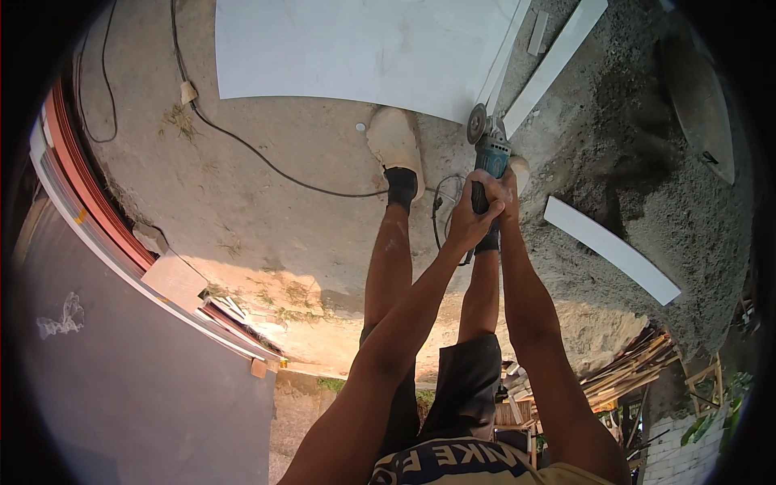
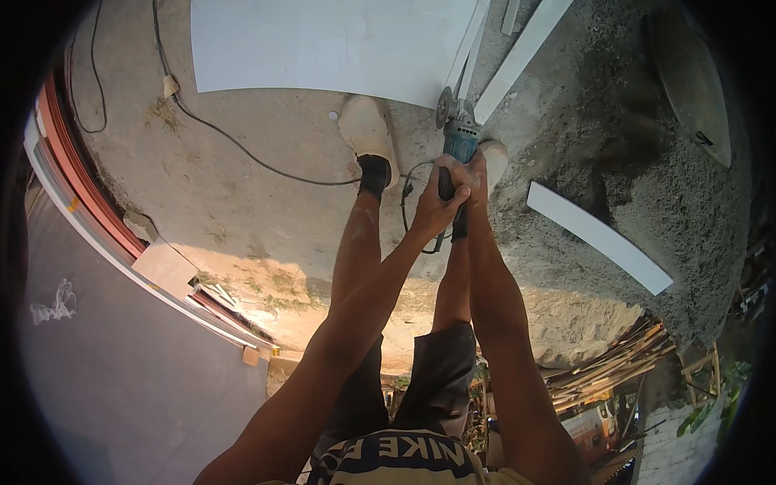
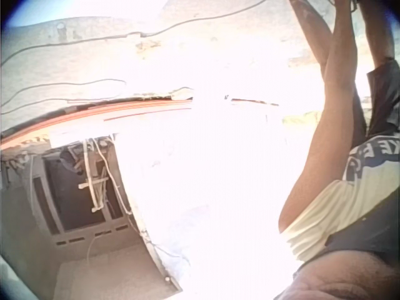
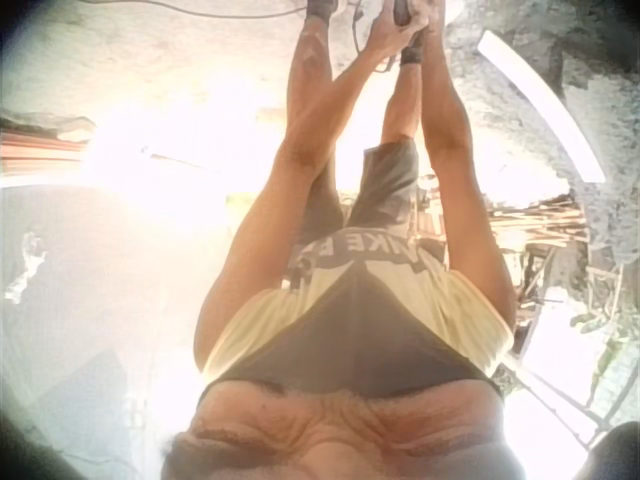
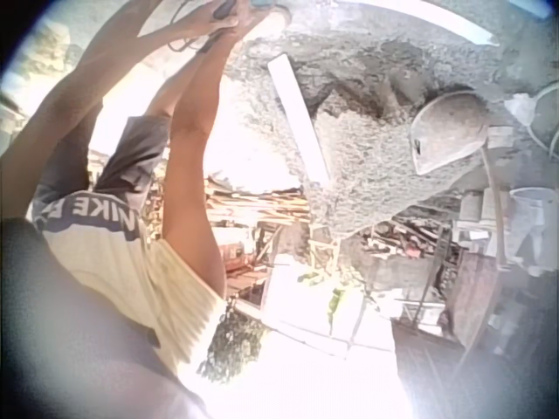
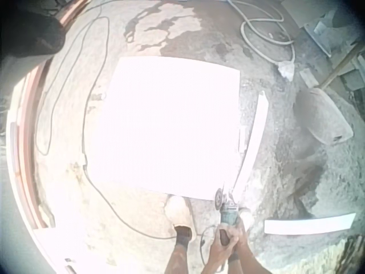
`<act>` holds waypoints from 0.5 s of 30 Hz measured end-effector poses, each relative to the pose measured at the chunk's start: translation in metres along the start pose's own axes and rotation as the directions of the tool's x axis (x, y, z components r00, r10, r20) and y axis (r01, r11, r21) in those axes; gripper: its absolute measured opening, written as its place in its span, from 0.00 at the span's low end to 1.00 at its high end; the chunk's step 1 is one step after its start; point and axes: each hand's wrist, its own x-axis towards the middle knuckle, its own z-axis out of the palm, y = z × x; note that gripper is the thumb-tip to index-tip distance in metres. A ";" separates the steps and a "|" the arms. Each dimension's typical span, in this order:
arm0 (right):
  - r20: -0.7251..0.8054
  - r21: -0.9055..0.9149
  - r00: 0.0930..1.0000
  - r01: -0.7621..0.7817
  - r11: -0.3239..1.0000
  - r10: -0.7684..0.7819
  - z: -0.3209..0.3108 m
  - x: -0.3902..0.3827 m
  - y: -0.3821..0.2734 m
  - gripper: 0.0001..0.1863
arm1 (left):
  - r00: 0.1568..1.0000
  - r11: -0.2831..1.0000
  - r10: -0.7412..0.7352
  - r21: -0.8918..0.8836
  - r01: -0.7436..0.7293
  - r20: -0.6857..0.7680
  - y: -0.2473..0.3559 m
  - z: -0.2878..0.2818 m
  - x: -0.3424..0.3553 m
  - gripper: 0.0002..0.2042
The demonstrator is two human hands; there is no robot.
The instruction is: The person uses an angle grinder to cut along the edge of a white tile laid on the ground.
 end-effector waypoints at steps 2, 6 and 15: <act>0.014 0.048 1.000 -0.006 0.999 0.006 0.005 -0.001 0.002 0.21 | 1.000 1.000 0.016 -0.003 -0.016 -0.005 -0.006 -0.003 -0.001 0.45; -0.005 0.005 1.000 -0.012 1.000 0.012 -0.003 -0.004 0.015 0.22 | 0.999 1.000 0.008 0.004 -0.008 0.043 -0.008 -0.003 -0.004 0.44; 0.110 -0.148 0.990 -0.070 0.986 0.087 0.008 -0.046 0.045 0.24 | 1.000 1.000 -0.017 -0.004 0.017 0.008 -0.031 -0.020 -0.042 0.38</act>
